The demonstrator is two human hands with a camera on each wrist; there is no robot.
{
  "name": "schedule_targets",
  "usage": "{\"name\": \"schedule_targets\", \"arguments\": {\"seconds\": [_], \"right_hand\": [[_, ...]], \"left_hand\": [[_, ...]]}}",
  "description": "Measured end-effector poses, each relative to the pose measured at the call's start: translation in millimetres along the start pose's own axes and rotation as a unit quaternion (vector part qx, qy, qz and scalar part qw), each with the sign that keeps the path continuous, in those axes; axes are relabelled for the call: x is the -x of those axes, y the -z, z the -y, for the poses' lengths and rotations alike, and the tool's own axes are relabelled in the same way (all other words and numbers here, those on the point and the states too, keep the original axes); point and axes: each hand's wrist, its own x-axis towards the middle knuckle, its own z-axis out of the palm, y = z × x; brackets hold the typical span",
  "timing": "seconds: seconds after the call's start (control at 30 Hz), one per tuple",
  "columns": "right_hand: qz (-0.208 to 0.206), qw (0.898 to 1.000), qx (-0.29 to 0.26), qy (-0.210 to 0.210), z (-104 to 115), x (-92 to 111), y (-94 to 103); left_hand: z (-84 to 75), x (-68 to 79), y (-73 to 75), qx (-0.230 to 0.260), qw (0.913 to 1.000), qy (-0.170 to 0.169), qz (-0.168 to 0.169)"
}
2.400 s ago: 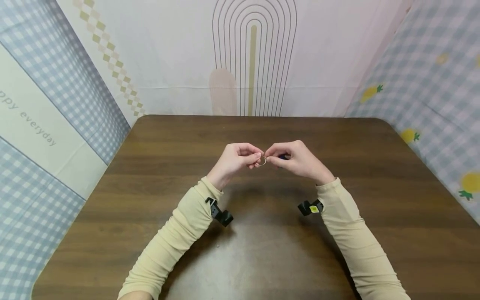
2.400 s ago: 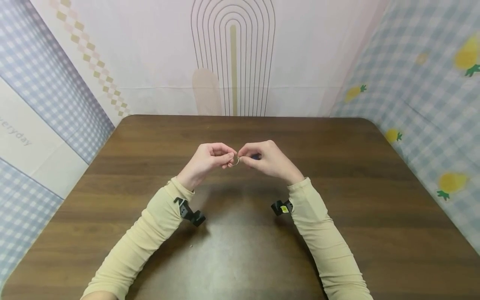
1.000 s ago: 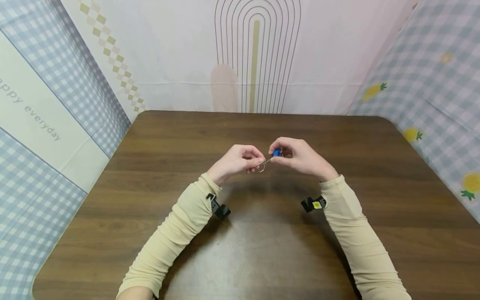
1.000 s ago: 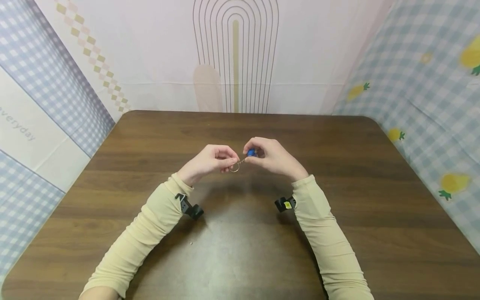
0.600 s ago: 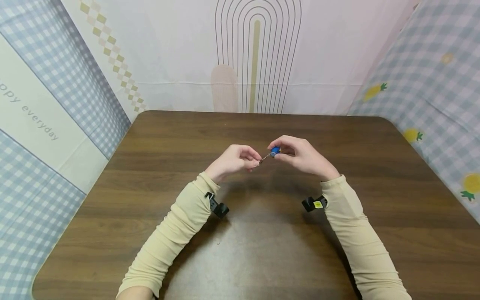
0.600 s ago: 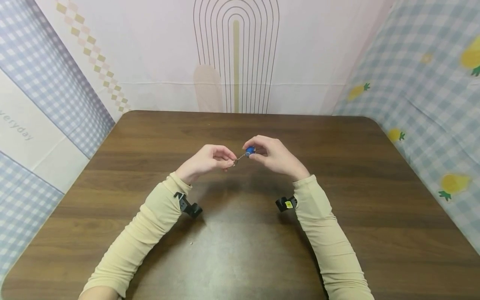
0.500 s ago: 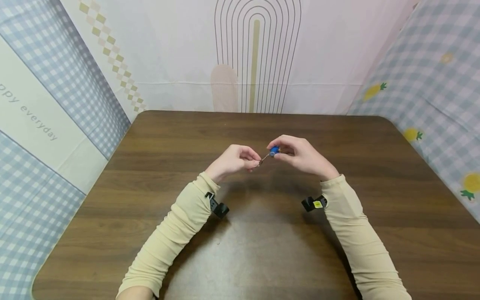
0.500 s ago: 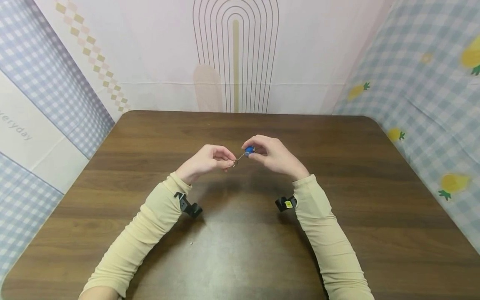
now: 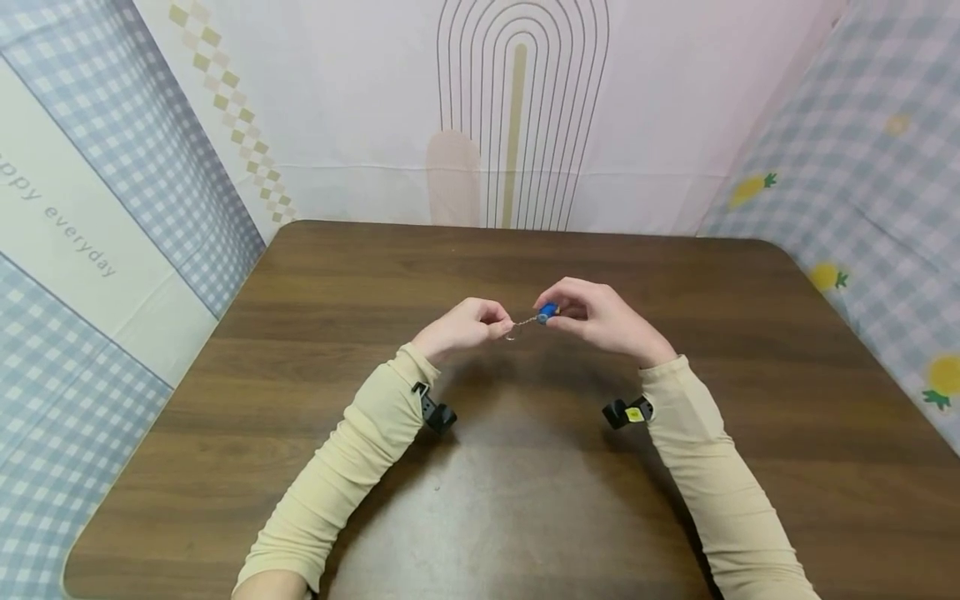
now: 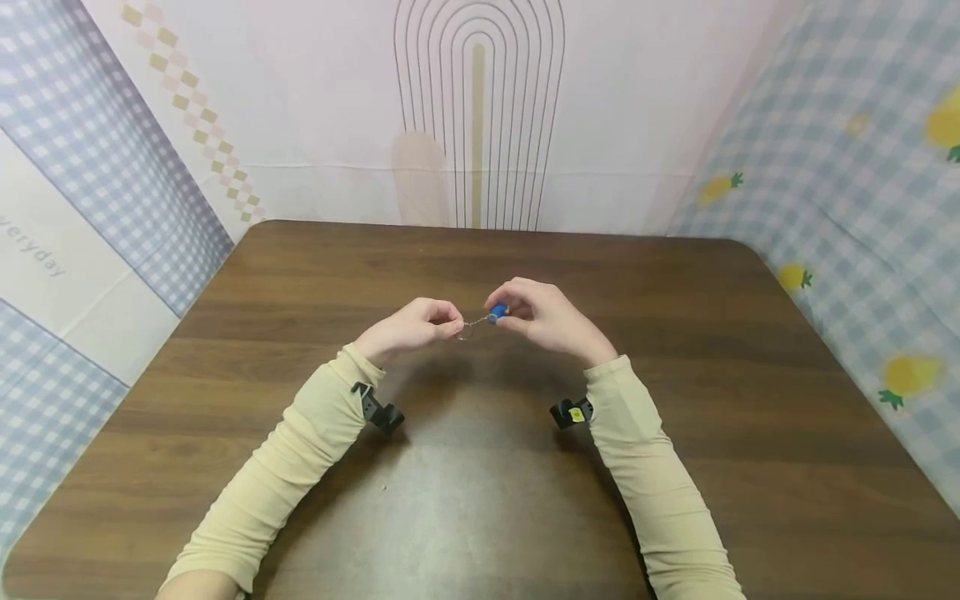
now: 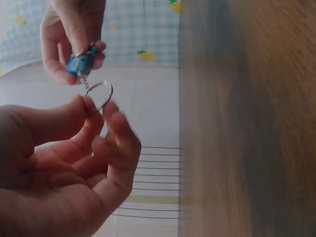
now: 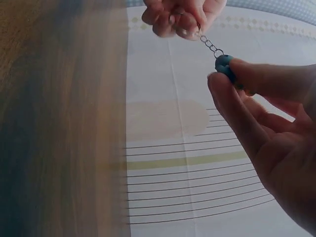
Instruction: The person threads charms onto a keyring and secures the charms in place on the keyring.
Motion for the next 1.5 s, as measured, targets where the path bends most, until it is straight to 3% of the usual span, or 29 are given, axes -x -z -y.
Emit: {"name": "schedule_targets", "arguments": {"seconds": [0.13, 0.37, 0.5, 0.6, 0.93, 1.17, 1.5], "right_hand": [[0.019, 0.999, 0.008, -0.031, -3, 2, -1.6], [0.054, 0.997, 0.026, -0.053, -13, 0, -4.0], [0.069, 0.996, 0.039, -0.049, -19, -2, -7.2], [0.089, 0.994, 0.051, -0.041, -23, -3, -10.7], [0.159, 0.983, 0.051, -0.07, -28, -4, -20.8], [0.187, 0.977, 0.083, -0.055, -28, -3, -23.6], [0.218, 0.969, 0.112, -0.022, -21, -5, -36.1]], "left_hand": [[1.8, -0.9, -0.5, 0.018, 0.9996, 0.021, 0.008], [5.5, -2.5, 1.3, 0.01, 0.9984, 0.054, -0.012], [6.9, -3.3, 2.2, -0.053, 0.9964, 0.062, -0.021], [7.4, -3.6, 2.4, -0.122, 0.9902, 0.065, -0.02], [11.4, -5.3, -4.2, -0.218, 0.9719, 0.08, 0.042], [10.6, -6.6, -6.0, -0.229, 0.9649, 0.099, 0.081], [14.7, -3.8, -8.6, -0.259, 0.957, 0.102, 0.081]]}}
